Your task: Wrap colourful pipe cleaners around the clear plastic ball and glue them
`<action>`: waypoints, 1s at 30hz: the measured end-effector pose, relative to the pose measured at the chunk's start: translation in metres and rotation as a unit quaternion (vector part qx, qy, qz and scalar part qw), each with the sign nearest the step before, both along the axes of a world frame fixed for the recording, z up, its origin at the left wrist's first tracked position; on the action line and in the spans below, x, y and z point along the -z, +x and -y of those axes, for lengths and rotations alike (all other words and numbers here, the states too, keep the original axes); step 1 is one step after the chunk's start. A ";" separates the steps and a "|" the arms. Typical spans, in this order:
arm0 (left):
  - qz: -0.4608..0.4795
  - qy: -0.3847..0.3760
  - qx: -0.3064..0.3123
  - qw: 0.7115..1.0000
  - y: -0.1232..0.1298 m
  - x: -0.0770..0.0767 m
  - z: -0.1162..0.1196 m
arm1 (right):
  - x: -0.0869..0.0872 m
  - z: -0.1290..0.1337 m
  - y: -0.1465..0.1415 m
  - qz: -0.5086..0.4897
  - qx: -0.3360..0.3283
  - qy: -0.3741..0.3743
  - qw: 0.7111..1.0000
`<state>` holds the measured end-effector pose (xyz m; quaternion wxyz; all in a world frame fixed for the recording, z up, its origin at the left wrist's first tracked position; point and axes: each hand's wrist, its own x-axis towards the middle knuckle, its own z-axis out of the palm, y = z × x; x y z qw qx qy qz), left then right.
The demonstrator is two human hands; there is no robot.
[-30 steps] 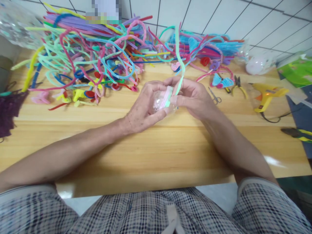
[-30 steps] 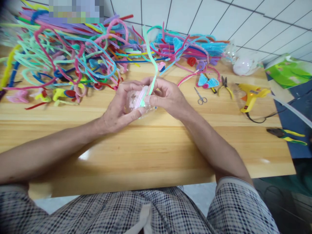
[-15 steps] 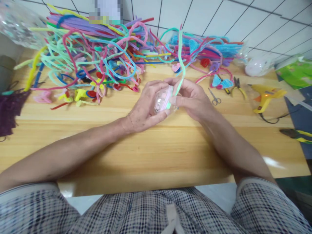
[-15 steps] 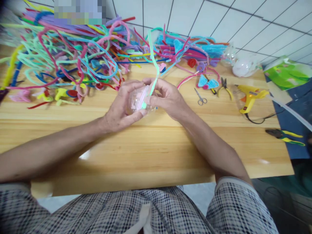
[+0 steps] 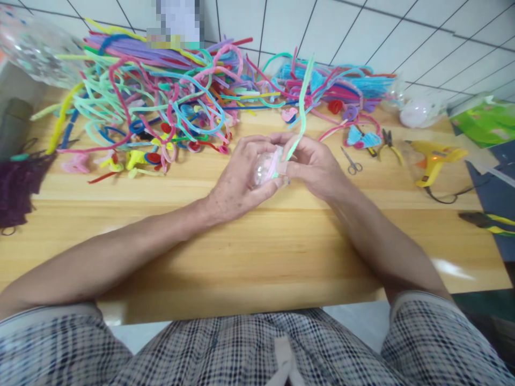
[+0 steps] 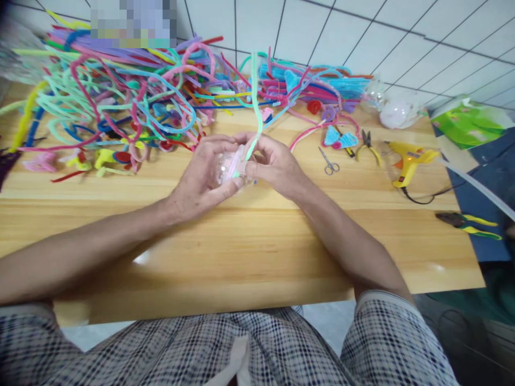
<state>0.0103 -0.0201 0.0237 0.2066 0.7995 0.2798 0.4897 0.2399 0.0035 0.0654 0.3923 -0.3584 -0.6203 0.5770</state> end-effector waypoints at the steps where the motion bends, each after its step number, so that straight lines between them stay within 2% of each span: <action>1: 0.004 0.005 0.000 1.000 0.000 0.000 0.000 | -0.001 0.000 0.001 0.002 0.000 -0.002 1.000; 8: 0.004 0.027 0.016 0.999 0.000 0.007 -0.010 | -0.010 -0.002 0.004 0.007 0.030 0.012 0.999; 12: -0.001 0.031 0.032 0.999 -0.003 0.007 -0.012 | -0.007 -0.002 0.004 0.007 0.021 0.015 1.000; 25: 0.007 0.031 0.030 0.999 -0.004 0.013 -0.013 | -0.001 -0.009 0.011 0.006 -0.020 0.051 0.998; 30: -0.002 0.031 0.030 0.999 -0.004 0.013 -0.013 | -0.002 -0.009 0.009 0.000 -0.005 0.038 0.999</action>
